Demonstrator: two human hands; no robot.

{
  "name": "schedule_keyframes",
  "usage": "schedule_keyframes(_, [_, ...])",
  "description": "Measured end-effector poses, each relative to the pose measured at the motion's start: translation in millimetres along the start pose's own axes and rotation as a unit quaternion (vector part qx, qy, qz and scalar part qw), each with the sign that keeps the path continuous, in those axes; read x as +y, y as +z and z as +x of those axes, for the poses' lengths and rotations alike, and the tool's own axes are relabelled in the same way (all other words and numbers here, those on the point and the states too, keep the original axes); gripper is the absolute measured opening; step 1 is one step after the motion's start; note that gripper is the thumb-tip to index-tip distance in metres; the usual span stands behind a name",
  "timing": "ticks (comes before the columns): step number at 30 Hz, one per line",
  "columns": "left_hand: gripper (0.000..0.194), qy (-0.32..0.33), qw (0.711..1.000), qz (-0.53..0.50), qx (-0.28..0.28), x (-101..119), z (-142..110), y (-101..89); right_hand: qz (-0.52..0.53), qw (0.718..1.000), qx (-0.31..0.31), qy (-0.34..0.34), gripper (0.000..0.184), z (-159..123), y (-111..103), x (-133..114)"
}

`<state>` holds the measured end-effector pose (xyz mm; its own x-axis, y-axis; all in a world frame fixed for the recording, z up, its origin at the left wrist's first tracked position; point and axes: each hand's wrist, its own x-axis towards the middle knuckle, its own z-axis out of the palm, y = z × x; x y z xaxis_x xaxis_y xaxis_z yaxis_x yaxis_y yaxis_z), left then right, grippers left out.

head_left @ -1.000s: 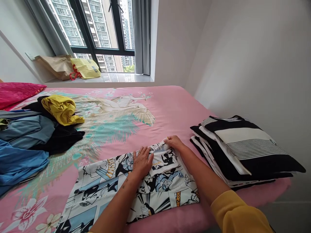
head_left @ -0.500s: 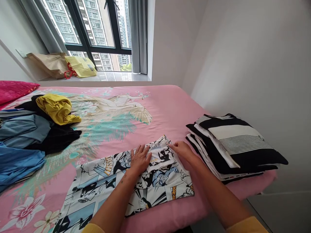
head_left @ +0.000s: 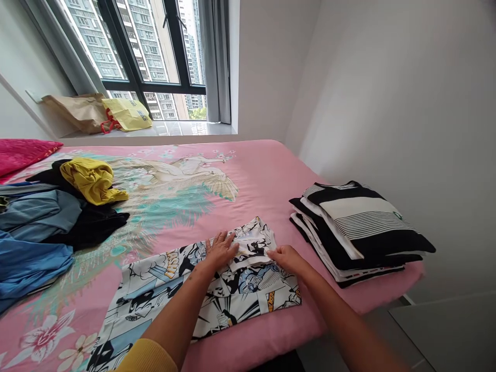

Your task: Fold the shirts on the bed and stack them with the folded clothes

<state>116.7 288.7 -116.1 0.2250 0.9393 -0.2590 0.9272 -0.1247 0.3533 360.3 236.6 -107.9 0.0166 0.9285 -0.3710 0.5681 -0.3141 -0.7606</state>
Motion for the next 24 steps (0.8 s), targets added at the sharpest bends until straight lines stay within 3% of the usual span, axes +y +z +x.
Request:
schedule_keyframes(3, [0.081,0.019,0.999,0.029,-0.018,-1,2,-1.5,-0.030,0.999,0.026,0.003,0.039,3,-3,13])
schedule_keyframes(6, [0.085,0.020,0.999,0.036,-0.016,1,-1,-3.1,-0.019,1.000,0.007,0.009,0.046,3,-3,16])
schedule_keyframes(10, [0.083,0.059,0.995,0.032,0.071,9,-26,0.4,0.090,0.995,-0.034,0.032,0.042,2,2,7])
schedule_keyframes(14, [0.061,0.141,0.971,0.048,0.188,19,-66,17.5,0.169,0.983,-0.055,0.053,0.030,-1,3,-7])
schedule_keyframes(18, [0.028,0.127,0.963,0.048,0.231,22,-79,28.7,0.215,0.972,-0.065,0.061,0.028,-4,-2,-25])
schedule_keyframes(24, [0.024,0.182,0.958,0.040,0.220,19,-73,-0.7,0.178,0.982,-0.038,0.047,0.026,-6,-9,-37])
